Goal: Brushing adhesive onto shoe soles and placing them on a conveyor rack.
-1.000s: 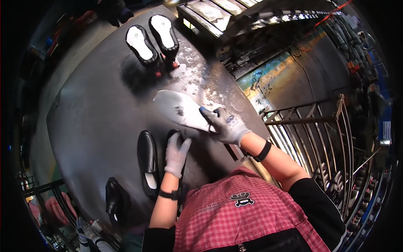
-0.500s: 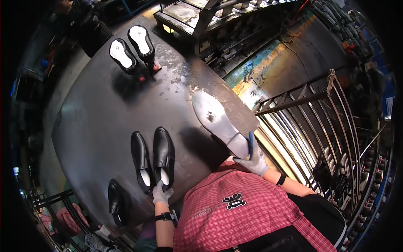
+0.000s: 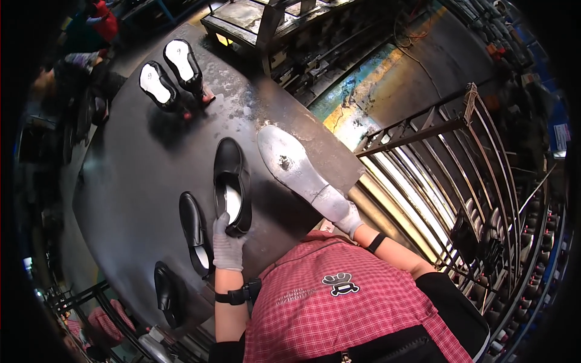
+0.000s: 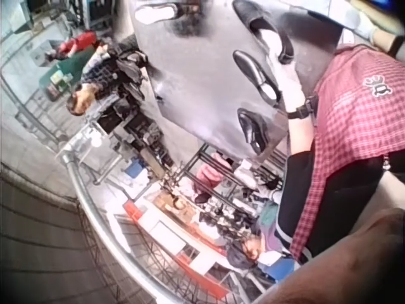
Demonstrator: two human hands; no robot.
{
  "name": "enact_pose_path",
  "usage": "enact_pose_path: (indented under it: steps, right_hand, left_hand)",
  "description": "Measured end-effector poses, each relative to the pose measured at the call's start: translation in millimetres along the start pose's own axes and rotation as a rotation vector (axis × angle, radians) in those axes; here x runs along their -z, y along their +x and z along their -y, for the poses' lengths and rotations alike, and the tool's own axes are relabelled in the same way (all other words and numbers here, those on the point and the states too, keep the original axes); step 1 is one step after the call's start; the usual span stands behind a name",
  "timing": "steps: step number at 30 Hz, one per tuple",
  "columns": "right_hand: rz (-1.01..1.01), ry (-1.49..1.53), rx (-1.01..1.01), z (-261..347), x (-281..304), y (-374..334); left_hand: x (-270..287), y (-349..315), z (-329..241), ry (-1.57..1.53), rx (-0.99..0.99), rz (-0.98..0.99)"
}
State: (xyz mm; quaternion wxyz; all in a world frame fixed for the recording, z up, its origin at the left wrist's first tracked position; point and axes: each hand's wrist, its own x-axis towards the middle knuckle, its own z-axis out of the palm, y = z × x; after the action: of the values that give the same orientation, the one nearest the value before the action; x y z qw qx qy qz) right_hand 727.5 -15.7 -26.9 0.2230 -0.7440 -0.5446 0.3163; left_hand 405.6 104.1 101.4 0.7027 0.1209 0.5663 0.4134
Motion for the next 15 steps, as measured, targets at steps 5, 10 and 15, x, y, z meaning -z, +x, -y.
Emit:
enact_pose_path:
  steps: [5,10,15]
  right_hand:
    - [0.004,-0.293,0.414,24.2,38.2,-9.9]
    - [0.369,-0.407,0.081,223.8,142.6,38.2]
    - [0.274,-0.767,0.422,258.2,100.7,130.1]
  left_hand:
    - [-41.4,7.3,-24.6,0.102,-0.143,0.039]
    - [-32.4,27.5,-35.9,0.638,-0.632,-0.121]
    - [-78.5,8.2,-92.5,1.130,-0.857,-0.241]
